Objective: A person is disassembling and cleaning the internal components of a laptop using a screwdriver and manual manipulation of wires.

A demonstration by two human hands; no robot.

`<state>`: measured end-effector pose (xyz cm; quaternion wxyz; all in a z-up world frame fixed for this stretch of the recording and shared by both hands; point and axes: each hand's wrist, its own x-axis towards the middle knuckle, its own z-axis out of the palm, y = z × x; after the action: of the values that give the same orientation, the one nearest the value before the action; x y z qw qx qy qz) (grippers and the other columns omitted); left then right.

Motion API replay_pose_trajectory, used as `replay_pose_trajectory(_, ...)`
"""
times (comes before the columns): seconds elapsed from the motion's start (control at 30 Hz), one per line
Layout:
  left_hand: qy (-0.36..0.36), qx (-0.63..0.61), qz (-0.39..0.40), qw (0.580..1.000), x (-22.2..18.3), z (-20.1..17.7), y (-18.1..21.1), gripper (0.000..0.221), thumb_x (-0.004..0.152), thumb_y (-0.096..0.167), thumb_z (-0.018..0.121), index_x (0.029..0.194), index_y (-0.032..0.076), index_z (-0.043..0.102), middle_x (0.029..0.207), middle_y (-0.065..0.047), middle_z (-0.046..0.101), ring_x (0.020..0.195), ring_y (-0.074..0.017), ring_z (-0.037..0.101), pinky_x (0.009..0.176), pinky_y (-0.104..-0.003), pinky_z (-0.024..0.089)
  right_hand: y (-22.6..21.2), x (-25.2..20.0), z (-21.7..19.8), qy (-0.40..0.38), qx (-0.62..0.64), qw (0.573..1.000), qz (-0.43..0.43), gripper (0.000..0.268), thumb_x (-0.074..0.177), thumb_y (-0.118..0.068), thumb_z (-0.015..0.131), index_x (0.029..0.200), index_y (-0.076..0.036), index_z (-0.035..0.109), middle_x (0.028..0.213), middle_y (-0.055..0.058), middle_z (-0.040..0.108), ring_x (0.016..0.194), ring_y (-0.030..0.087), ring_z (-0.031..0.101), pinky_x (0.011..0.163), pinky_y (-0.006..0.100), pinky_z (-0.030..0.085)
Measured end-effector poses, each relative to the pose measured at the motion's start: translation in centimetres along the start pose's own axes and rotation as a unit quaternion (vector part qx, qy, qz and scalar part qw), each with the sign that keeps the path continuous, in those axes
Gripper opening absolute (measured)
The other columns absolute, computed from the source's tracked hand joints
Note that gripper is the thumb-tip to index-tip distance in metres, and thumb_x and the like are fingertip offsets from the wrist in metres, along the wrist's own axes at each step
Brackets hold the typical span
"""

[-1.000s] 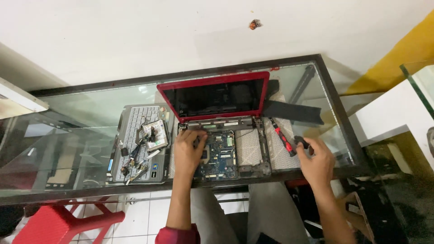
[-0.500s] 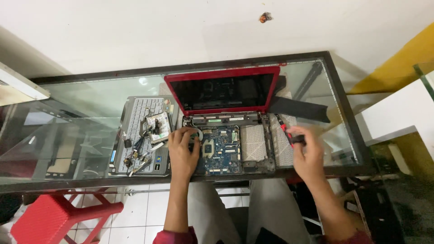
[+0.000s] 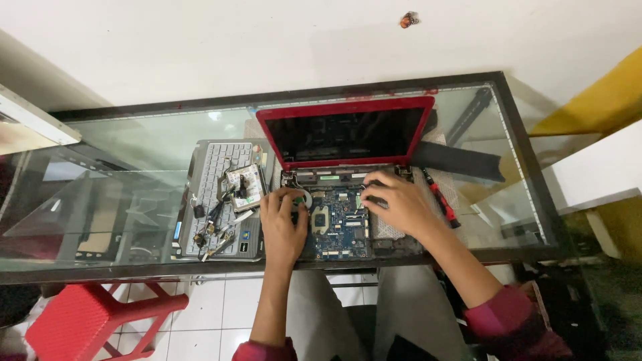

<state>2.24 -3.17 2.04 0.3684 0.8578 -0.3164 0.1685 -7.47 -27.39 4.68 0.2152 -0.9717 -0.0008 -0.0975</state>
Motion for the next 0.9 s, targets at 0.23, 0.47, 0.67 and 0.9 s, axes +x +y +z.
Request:
replay_pose_trajectory(0.23, -0.005, -0.02, -0.005, 1.0, 0.2, -0.3, 0.3, 0.017, 0.093, 0.0, 0.061, 0.103, 0.013, 0.067, 0.109, -0.005, 0.054, 0.105, -0.0282, 0.052, 0.086, -0.044, 0.05, 0.4, 0.8, -0.4, -0.026, -0.01, 0.999, 0.016, 0.012, 0.096, -0.027, 0.069, 0.1, -0.019, 0.077, 0.109, 0.001, 0.073, 0.101, 0.028, 0.073, 0.078, 0.037, 0.06)
replay_pose_trajectory(0.47, 0.0, -0.01, -0.007, 1.0, 0.2, -0.2, 0.1, 0.016, 0.093, 0.0, 0.061, 0.1, 0.013, 0.067, 0.108, -0.004, 0.054, 0.106, -0.027, 0.052, 0.088, -0.043, 0.049, 0.9, 1.5, -0.1, -0.032, 0.037, 0.999, 0.021, 0.007, 0.092, -0.02, 0.07, 0.094, -0.014, 0.072, 0.085, 0.005, 0.074, 0.088, 0.031, 0.073, 0.074, 0.043, 0.059)
replay_pose_trajectory(0.67, 0.003, -0.014, -0.012, 1.0, 0.3, -0.3, 0.2, 0.017, 0.093, -0.001, 0.061, 0.099, 0.014, 0.067, 0.108, -0.004, 0.054, 0.106, -0.0274, 0.052, 0.088, -0.044, 0.049, 2.2, 2.3, 1.8, 0.091, -0.011, 0.995, 0.032, 0.008, 0.089, -0.026, 0.073, 0.091, -0.019, 0.07, 0.078, -0.002, 0.074, 0.081, 0.024, 0.073, 0.069, 0.037, 0.058)
replay_pose_trajectory(0.9, 0.004, -0.016, -0.015, 1.0, 0.4, -0.4, 0.4, 0.017, 0.093, -0.002, 0.061, 0.097, 0.013, 0.068, 0.105, -0.005, 0.055, 0.102, -0.0273, 0.053, 0.085, -0.044, 0.05, 2.3, 3.1, 1.9, 0.061, -0.066, 0.996, 0.026, 0.009, 0.089, -0.03, 0.071, 0.09, -0.021, 0.071, 0.079, -0.003, 0.072, 0.083, 0.022, 0.071, 0.067, 0.035, 0.058)
